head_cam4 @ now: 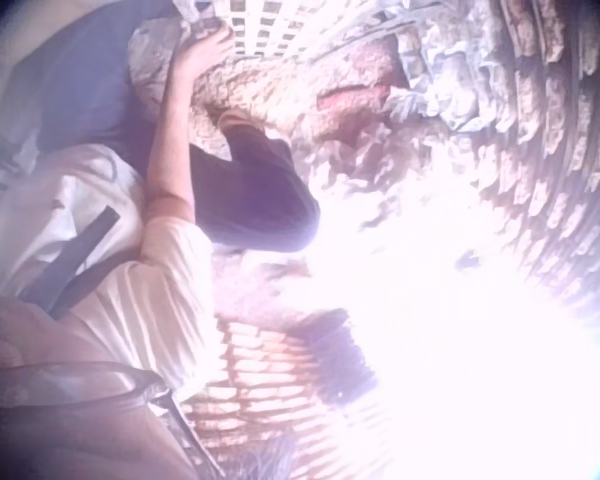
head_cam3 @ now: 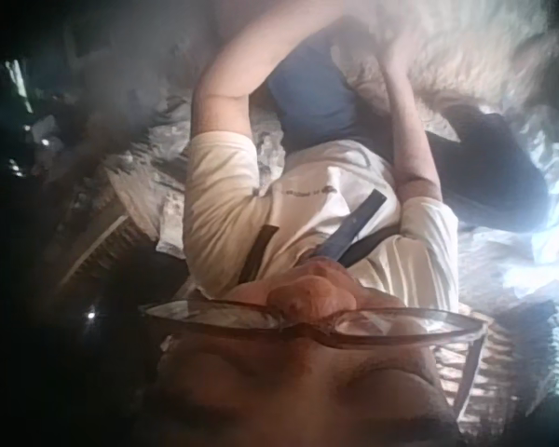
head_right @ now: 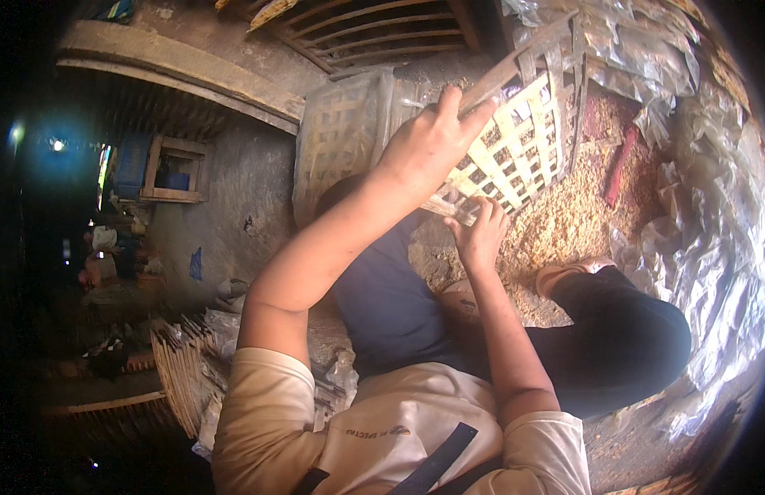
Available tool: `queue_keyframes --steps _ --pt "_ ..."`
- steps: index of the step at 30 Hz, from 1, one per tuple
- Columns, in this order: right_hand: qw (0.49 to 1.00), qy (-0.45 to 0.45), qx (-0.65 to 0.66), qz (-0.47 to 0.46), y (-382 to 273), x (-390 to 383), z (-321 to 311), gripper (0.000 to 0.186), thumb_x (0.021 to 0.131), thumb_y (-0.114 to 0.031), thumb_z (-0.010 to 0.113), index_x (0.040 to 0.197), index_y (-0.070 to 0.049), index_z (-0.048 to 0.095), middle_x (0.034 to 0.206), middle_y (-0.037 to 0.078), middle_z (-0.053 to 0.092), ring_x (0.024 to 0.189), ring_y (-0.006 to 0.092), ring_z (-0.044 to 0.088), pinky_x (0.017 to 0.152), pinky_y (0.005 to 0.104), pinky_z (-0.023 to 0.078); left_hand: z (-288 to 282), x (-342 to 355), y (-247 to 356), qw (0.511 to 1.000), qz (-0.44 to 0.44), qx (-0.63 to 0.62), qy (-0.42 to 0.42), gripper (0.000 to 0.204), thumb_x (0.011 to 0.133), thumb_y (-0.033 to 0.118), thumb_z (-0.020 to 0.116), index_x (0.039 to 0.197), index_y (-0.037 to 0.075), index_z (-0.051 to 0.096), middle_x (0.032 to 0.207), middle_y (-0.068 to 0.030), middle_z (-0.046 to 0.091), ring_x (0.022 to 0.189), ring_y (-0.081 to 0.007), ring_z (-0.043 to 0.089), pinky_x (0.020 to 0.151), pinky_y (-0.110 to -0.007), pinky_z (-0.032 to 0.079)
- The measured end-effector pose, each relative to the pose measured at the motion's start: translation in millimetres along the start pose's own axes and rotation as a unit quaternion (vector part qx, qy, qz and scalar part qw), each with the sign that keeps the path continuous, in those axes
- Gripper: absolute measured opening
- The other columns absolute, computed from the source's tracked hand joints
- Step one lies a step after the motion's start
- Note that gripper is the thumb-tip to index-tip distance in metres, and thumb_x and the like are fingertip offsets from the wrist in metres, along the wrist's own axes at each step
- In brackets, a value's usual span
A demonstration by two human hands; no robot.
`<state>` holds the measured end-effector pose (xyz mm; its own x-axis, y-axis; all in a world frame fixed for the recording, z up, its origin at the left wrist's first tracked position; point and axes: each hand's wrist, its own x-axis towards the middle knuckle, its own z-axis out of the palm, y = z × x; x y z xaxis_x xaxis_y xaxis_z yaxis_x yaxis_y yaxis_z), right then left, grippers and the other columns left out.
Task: The person sits on the floor and repairs a wooden lattice tray by hand, picking at loose slats and tapping them into place. They handle multiple trays, setting some aside and continuing to adjust the lattice structure.
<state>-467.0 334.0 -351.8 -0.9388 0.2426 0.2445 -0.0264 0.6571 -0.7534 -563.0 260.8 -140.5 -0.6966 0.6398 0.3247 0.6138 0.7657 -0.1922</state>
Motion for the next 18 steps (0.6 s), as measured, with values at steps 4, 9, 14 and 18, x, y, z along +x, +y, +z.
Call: queue_keyframes --steps 4,9,14,18 --pt "1.000 0.020 -0.022 -0.002 11 -6 8 0.082 0.062 -0.027 0.089 0.128 -0.008 0.045 0.136 0.025 0.039 0.123 0.0441 0.041 0.102 0.0530 0.036 -14 -9 2 0.987 -0.039 -0.152 -0.016 0.050 0.082 0.003 0.061 0.131 0.013 0.057 0.100 -0.0173 0.053 0.065 -0.0286 0.069 0.061 -0.036 0.061" --pt "0.992 0.088 -0.083 -0.046 15 1 1 0.074 0.074 -0.024 0.083 0.133 -0.009 0.041 0.143 0.024 0.034 0.130 0.0422 0.037 0.107 0.0542 0.032 -21 -14 17 0.976 -0.040 -0.205 0.057 0.046 0.083 0.004 0.063 0.127 0.015 0.062 0.090 -0.0108 0.057 0.060 -0.0227 0.066 0.059 -0.034 0.059" --pt "0.987 0.152 -0.034 -0.034 19 37 -33 0.062 0.087 -0.015 0.069 0.140 -0.004 0.038 0.141 0.025 0.039 0.131 0.0406 0.037 0.109 0.0513 0.031 -17 -15 24 0.966 -0.044 -0.234 0.100 0.038 0.083 0.005 0.063 0.121 0.005 0.061 0.095 -0.0162 0.054 0.073 -0.0267 0.068 0.060 -0.032 0.061" --pt "0.943 0.130 0.294 0.088 28 65 -69 0.058 0.101 -0.034 0.044 0.148 -0.003 0.029 0.144 0.024 0.040 0.130 0.0355 0.044 0.110 0.0477 0.034 -5 -1 47 0.969 0.006 -0.183 0.163 0.032 0.086 0.002 0.061 0.117 0.004 0.062 0.093 -0.0132 0.054 0.072 -0.0185 0.066 0.064 -0.026 0.063"
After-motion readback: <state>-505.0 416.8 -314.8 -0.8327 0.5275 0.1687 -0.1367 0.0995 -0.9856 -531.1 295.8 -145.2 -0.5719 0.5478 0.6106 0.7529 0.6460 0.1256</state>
